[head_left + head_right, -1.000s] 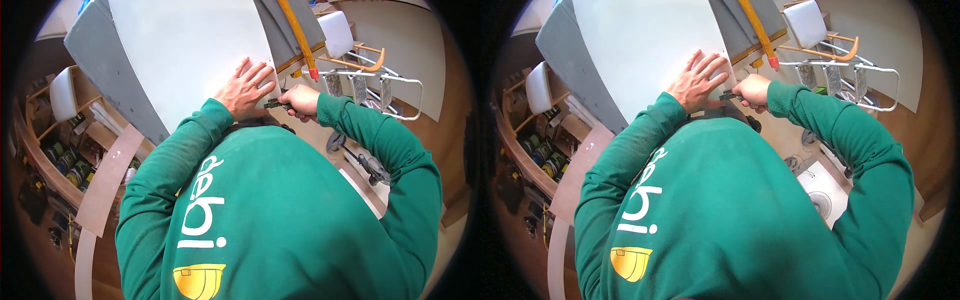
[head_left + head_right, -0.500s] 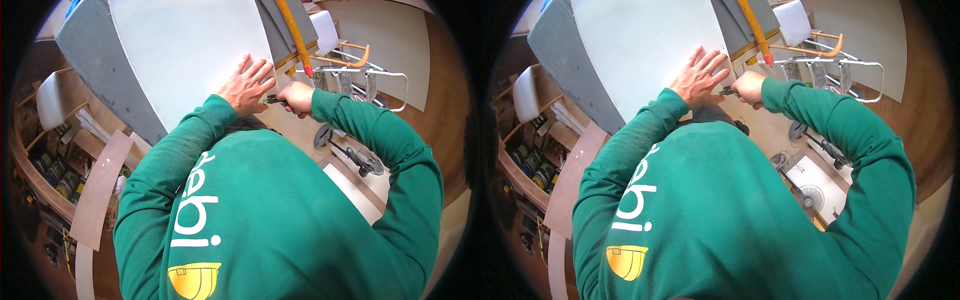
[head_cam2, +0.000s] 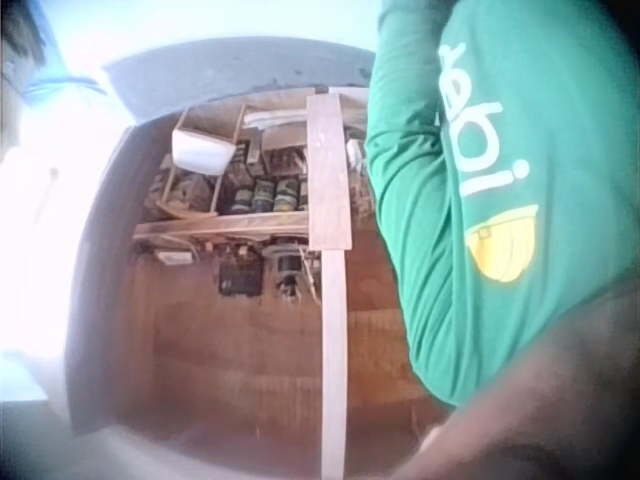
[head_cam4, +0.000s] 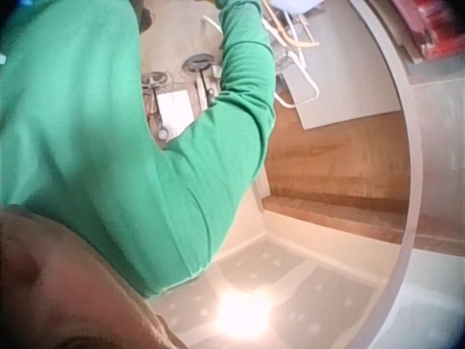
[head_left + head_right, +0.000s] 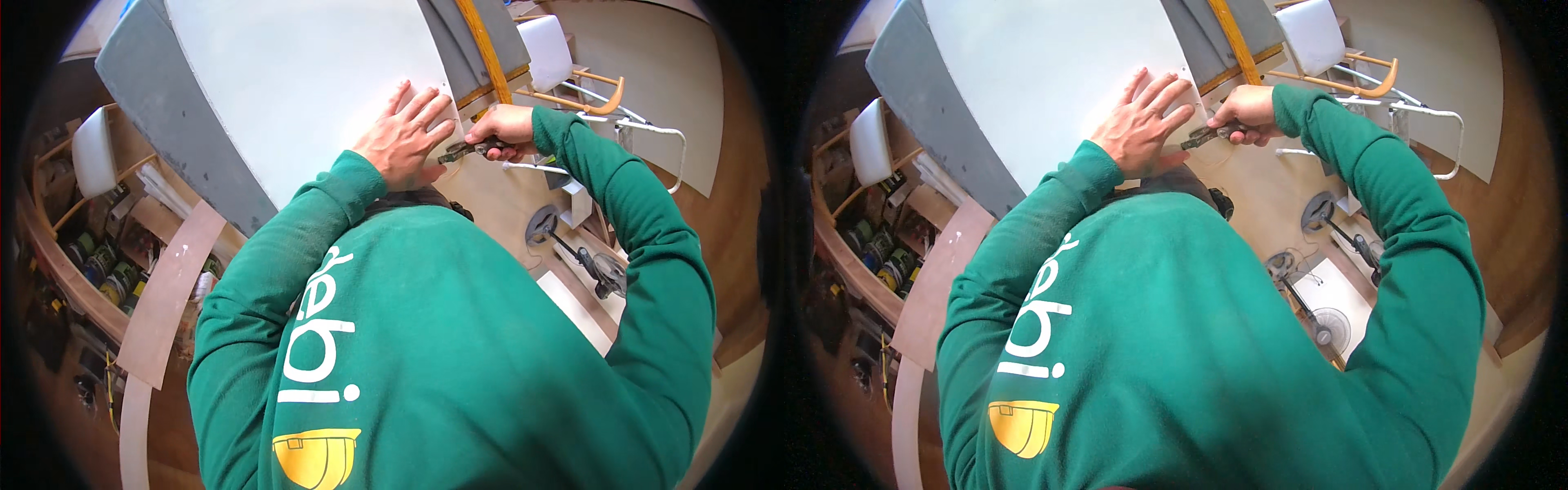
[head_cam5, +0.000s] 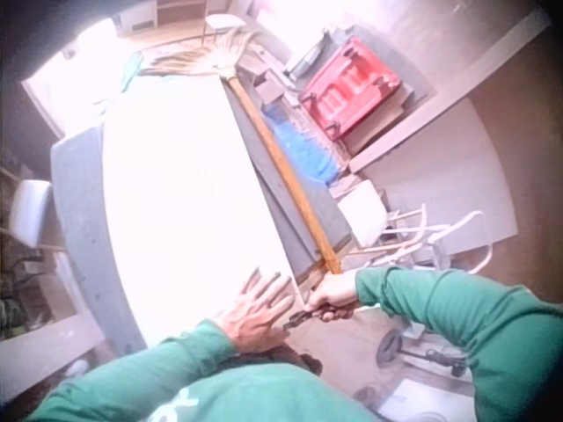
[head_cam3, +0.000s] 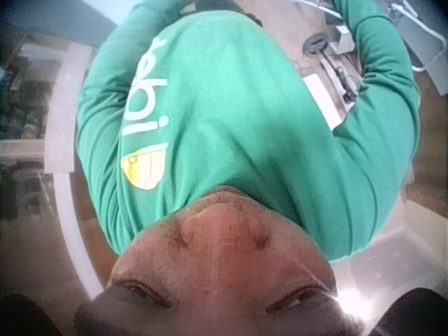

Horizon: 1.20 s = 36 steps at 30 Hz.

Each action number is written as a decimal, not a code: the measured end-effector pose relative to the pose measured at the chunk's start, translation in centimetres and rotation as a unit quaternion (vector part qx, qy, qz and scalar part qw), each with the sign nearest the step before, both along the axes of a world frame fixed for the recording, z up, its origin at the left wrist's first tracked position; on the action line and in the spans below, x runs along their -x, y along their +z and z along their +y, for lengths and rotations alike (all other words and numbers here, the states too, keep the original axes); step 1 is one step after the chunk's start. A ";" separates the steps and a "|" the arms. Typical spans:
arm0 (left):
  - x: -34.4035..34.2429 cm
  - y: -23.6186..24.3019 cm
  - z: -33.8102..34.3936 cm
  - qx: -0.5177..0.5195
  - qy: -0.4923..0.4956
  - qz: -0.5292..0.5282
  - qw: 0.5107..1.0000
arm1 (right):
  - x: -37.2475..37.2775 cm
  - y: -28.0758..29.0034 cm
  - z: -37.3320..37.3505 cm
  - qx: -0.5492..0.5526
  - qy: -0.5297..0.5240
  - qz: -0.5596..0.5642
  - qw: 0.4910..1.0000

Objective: The person uses pliers to remove small fasteners from the edge of a white board, picks up a wooden board, and moves a broom in a workshop area.

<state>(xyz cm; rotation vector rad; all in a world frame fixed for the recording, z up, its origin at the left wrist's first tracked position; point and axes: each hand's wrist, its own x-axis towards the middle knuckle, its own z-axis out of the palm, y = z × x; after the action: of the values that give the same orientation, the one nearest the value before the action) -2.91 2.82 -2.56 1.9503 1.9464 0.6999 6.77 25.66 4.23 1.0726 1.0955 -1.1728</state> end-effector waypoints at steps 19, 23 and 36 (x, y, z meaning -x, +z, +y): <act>-0.8 1.0 0.6 -0.016 0.034 -0.075 0.996 | 0.0 0.3 0.6 -0.062 0.166 0.087 0.980; -1.0 1.0 0.6 -0.012 0.038 -0.074 0.996 | 0.6 0.3 0.5 -0.097 0.226 0.136 0.960; -2.3 1.1 0.5 -0.031 -0.008 -0.031 0.999 | -0.9 1.5 3.4 -0.177 0.222 0.296 0.912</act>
<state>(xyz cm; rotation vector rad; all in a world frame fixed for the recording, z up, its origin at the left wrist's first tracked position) -0.64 3.34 -1.45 1.9538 1.8923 0.8153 7.68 29.05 5.72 0.6705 1.9719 -0.9609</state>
